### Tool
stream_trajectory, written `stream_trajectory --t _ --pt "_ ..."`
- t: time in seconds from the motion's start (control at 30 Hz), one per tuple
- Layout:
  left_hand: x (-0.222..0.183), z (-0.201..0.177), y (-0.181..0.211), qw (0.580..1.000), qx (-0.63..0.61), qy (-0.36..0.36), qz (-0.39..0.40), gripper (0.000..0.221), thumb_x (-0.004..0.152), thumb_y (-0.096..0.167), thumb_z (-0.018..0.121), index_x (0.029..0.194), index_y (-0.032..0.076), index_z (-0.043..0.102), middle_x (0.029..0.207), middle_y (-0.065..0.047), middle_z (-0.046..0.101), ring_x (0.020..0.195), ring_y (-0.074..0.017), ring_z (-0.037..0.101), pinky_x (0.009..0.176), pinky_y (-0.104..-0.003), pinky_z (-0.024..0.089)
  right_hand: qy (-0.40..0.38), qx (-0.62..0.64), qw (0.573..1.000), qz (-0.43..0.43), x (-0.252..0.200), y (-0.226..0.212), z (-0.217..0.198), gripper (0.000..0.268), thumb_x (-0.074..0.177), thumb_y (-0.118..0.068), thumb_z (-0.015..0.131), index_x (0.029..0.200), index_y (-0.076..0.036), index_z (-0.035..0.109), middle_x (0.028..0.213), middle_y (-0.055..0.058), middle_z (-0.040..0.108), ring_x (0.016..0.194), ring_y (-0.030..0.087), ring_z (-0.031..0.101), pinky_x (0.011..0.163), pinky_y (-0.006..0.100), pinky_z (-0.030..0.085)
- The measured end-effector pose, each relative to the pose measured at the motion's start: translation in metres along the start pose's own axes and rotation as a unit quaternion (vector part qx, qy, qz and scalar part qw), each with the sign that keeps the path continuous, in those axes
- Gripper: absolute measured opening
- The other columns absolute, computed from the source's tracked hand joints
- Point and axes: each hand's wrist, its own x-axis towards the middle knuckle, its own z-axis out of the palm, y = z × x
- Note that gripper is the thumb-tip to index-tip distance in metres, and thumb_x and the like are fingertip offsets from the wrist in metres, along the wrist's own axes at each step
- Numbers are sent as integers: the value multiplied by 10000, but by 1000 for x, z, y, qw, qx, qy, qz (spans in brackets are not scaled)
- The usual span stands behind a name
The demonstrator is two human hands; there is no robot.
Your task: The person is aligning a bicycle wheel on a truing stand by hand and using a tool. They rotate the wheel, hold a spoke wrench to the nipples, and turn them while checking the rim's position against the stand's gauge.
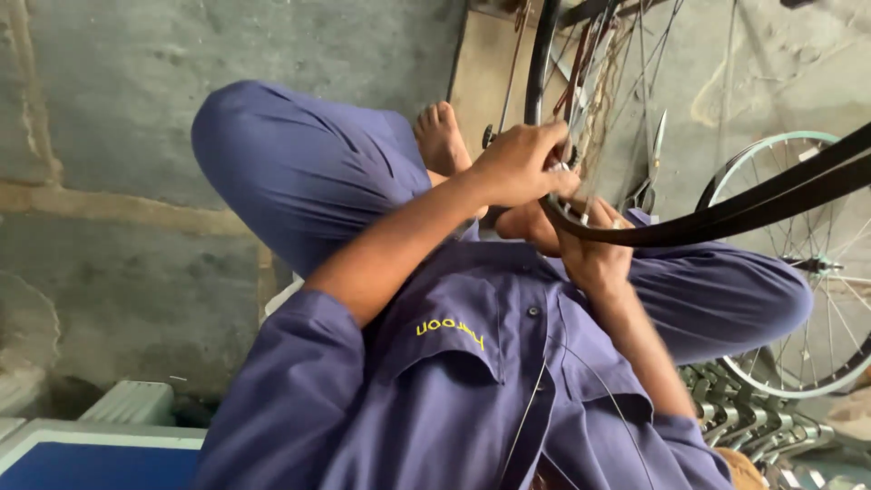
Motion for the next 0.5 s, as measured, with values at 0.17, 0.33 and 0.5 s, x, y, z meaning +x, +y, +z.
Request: stream_trajectory --t 0.17,0.33,0.5 --pt "-17 -19 6 779 -574 -244 -57 269 977 172 727 1209 48 668 1066 38 752 804 -78 663 743 -268 552 51 15 997 -50 -6 -23 -44 98 978 -21 750 1072 -26 723 963 131 739 775 275 733 686 353 545" --pt "-8 5 6 968 -233 -96 -7 326 950 330 804 1035 30 709 896 -70 725 841 -188 666 752 -366 529 55 26 998 -21 -10 -13 -25 102 950 -40 793 1026 -29 725 905 123 729 767 275 732 678 351 540" --pt "-8 22 37 984 110 93 -109 429 836 479 738 1019 99 659 809 -120 721 768 -340 732 690 -446 557 53 12 998 -13 -10 1 0 165 914 -83 839 1011 -10 726 857 136 704 715 286 693 649 367 511"
